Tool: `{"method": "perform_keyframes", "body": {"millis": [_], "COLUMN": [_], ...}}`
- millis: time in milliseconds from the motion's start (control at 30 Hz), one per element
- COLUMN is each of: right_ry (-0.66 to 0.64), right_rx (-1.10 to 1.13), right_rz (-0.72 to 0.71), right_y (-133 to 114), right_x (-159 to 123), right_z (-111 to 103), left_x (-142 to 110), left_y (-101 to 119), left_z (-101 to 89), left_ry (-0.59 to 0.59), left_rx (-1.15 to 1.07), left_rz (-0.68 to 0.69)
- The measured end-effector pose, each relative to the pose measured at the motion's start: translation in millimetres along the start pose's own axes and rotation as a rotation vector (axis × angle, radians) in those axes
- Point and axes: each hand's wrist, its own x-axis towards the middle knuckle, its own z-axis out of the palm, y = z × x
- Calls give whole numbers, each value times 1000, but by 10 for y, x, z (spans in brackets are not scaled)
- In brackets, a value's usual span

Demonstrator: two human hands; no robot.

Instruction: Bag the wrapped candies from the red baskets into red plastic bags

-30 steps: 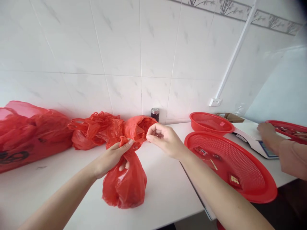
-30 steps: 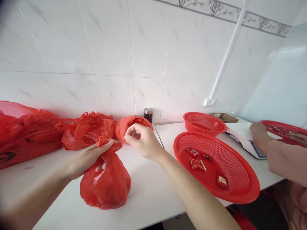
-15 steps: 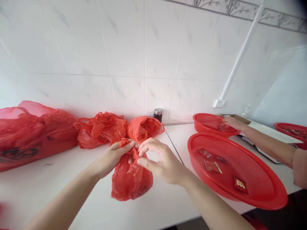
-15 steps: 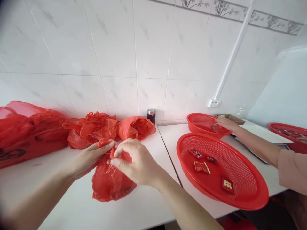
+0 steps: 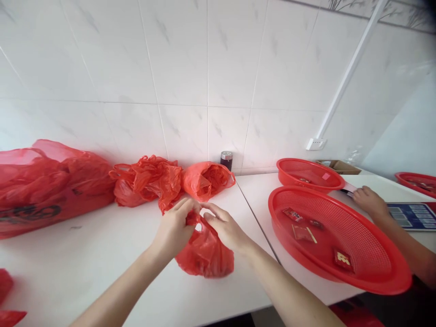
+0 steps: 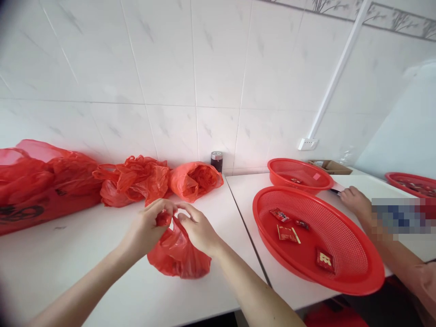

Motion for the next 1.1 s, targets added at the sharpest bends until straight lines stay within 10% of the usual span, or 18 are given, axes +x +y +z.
{"method": "perform_keyframes", "body": {"millis": [200,333,567,767,933,1100], "right_ry": [-118,33,281,455,294,325], "right_rx": [46,-187,-574,-391,-666,-907], "right_rz": [70,-34,92,186,148,104], "right_y": [-44,10,716,976,1093,1254], "right_x": [-60,-166,-270,-163,-136,-99], "right_z": [-49,-193,-641,-250,224,237], "left_x": [-93,-330,-1134,-1094,-862,-750], "left_y": [28,-139,-823,-662,-662,-958], "left_z": [42,-66,-37,318,656,740], "left_ry": [-26,-149,-5,179,195,144], "left_rx": [-21,-73,-217,-199,-118,72], "left_rz": [77,-139,-523,-529,-606,-667]}}
